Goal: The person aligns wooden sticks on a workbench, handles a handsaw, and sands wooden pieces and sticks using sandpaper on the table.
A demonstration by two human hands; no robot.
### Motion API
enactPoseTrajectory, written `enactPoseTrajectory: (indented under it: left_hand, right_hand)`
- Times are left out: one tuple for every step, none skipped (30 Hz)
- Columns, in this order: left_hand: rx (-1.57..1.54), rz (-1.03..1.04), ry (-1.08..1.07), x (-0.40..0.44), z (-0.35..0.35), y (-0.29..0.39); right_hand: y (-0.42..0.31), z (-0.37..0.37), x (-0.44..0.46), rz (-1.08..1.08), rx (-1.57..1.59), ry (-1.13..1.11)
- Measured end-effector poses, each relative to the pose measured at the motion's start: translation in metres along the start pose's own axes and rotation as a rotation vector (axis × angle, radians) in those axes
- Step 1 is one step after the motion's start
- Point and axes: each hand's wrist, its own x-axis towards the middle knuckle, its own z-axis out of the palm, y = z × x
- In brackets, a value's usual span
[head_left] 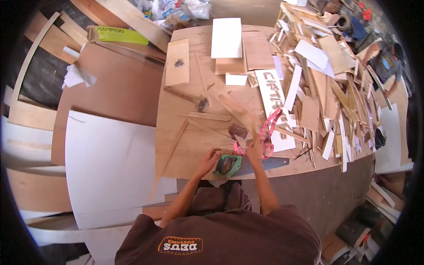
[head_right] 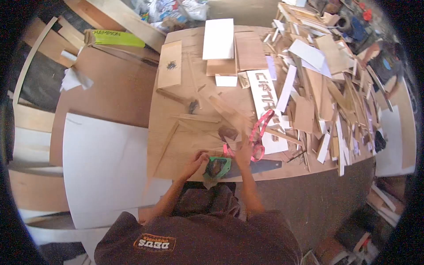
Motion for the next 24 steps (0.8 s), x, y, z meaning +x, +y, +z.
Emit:
enactPoseTrajectory:
  left_hand:
    - [0.002, 0.026, 0.033, 0.002, 0.0, -0.011]
    - [0.005, 0.048, 0.063, 0.001, -0.001, -0.022]
    - [0.005, 0.033, 0.079, -0.001, -0.004, -0.035]
    - [0.004, 0.034, 0.12, -0.001, -0.01, -0.044]
    - [0.003, 0.041, 0.157, 0.0, -0.017, -0.052]
    - [0.0, 0.039, 0.166, -0.002, -0.023, -0.05]
    - [0.082, 0.017, 0.208, -0.005, -0.031, -0.047]
    - [0.163, -0.004, 0.248, -0.008, -0.039, -0.044]
    - [0.158, 0.0, 0.251, -0.006, -0.049, -0.052]
    - [0.2, 0.026, 0.295, 0.0, -0.059, -0.063]
    - [0.242, 0.053, 0.337, 0.004, -0.069, -0.075]
    - [0.236, 0.059, 0.331, 0.004, -0.079, -0.072]
    - [0.389, 0.041, 0.367, 0.006, -0.091, -0.069]
    - [0.544, 0.026, 0.404, 0.008, -0.105, -0.066]
    - [0.542, 0.035, 0.394, 0.009, -0.116, -0.069]
    - [0.759, 0.053, 0.535, 0.013, -0.126, -0.072]
    - [0.973, 0.078, 0.675, 0.018, -0.137, -0.075]
    - [0.967, 0.097, 0.655, 0.022, -0.149, -0.081]
    - [0.992, 0.04, 0.619, 0.026, -0.164, -0.086]
    - [1.015, -0.015, 0.585, 0.032, -0.179, -0.09]
    - [1.003, -0.002, 0.567, 0.036, -0.192, -0.092]
    - [0.959, 0.07, 0.495, 0.033, -0.201, -0.096]
    - [0.912, 0.145, 0.427, 0.031, -0.209, -0.096]
    - [0.897, 0.159, 0.415, 0.036, -0.216, -0.101]
  right_hand:
    - [0.006, -0.002, 0.006, 0.02, -0.112, -0.035]
    - [0.011, -0.002, 0.007, 0.04, -0.226, -0.07]
    - [0.013, -0.001, 0.008, 0.056, -0.294, -0.09]
    - [0.012, -0.001, 0.006, 0.049, -0.291, -0.104]
    - [0.009, 0.0, 0.006, 0.002, -0.301, -0.07]
    - [0.003, 0.001, 0.004, -0.045, -0.313, -0.035]
    - [-0.007, 0.001, -0.001, -0.052, -0.314, -0.041]
    - [-0.019, 0.002, -0.009, -0.024, -0.299, -0.086]
    - [-0.03, 0.005, -0.014, 0.004, -0.286, -0.127]
    - [-0.038, 0.01, -0.019, 0.001, -0.291, -0.123]
    - [-0.044, 0.014, -0.024, -0.076, -0.279, -0.149]
    - [-0.053, 0.02, -0.03, -0.151, -0.267, -0.174]
    - [-0.062, 0.027, -0.034, -0.15, -0.274, -0.166]
    - [-0.073, 0.036, -0.039, -0.16, -0.249, -0.206]
    - [-0.083, 0.047, -0.045, -0.166, -0.225, -0.246]
    - [-0.093, 0.058, -0.05, -0.158, -0.231, -0.23]
    - [-0.103, 0.071, -0.055, -0.136, -0.222, -0.237]
    - [-0.112, 0.084, -0.062, -0.111, -0.216, -0.244]
    - [-0.123, 0.098, -0.071, -0.095, -0.227, -0.226]
    - [-0.134, 0.112, -0.079, -0.069, -0.226, -0.224]
    - [-0.143, 0.124, -0.087, -0.044, -0.231, -0.229]
    - [-0.145, 0.141, -0.102, -0.03, -0.253, -0.226]
    - [-0.149, 0.16, -0.112, -0.03, -0.219, -0.228]
    - [-0.16, 0.17, -0.113, -0.037, -0.182, -0.22]
